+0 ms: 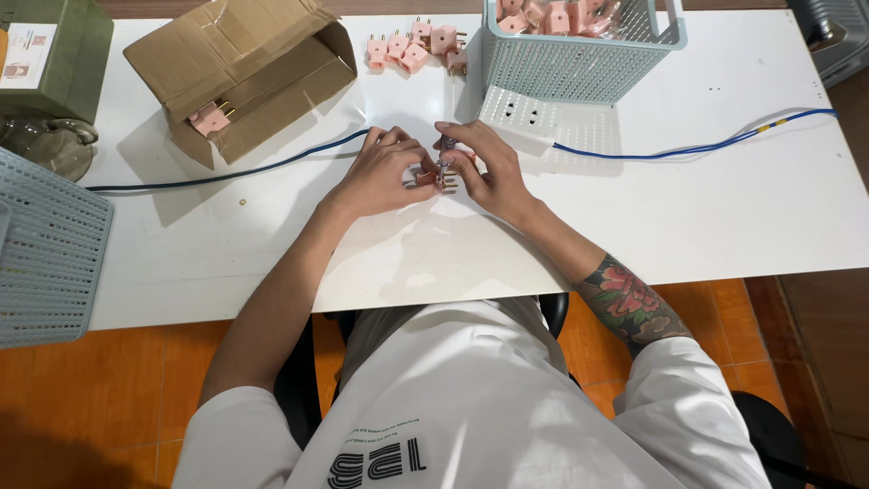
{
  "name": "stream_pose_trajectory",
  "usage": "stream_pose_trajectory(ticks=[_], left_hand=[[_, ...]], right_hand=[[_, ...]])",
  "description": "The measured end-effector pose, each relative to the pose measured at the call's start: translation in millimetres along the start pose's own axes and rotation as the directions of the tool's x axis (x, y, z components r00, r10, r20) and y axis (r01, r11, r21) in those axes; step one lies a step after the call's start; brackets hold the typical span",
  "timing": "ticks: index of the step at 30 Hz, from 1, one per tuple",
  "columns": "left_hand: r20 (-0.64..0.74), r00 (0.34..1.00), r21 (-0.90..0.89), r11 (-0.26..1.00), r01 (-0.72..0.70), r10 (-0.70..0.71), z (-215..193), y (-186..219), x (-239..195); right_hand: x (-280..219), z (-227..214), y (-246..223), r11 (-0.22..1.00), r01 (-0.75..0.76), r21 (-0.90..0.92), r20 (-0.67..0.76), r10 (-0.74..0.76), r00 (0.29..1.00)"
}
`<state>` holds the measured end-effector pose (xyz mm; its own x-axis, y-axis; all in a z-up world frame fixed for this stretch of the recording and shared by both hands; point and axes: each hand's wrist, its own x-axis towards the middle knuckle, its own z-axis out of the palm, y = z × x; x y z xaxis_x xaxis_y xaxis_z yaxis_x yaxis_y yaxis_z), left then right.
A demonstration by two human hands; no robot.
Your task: The person assembles electrical power plugs by inserting wire ends into the plug housing and securing them with a screwdriver.
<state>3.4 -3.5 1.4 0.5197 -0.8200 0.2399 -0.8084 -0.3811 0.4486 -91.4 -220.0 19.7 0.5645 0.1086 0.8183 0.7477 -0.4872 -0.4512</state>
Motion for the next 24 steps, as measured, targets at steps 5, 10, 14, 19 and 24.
stream_pose_trajectory(ticks=[5, 10, 14, 19, 24], left_hand=[[-0.039, 0.998, 0.015, 0.999, -0.04, 0.041, 13, -12, 1], [-0.058, 0.998, -0.031, 0.999, -0.036, 0.034, 13, -11, 4], [-0.047, 0.998, -0.016, 0.999, -0.031, 0.03, 5, -5, 5], [-0.058, 0.998, 0.0, 1.0, -0.03, 0.03, 5, -2, 5], [-0.048, 0.999, -0.021, 1.0, 0.006, -0.007, 15, -13, 5]], right_hand=[[6, -1, -10, 1.0, -0.015, -0.011, 0.003, 0.015, 1.0], [11, -5, -14, 0.995, -0.096, 0.034, -0.031, 0.097, 0.995], [13, -7, -14, 0.992, -0.115, 0.049, -0.036, 0.116, 0.993], [6, -2, -3, 0.994, -0.096, 0.047, -0.038, 0.098, 0.994], [4, 1, -1, 0.989, -0.128, 0.07, -0.033, 0.131, 0.991]])
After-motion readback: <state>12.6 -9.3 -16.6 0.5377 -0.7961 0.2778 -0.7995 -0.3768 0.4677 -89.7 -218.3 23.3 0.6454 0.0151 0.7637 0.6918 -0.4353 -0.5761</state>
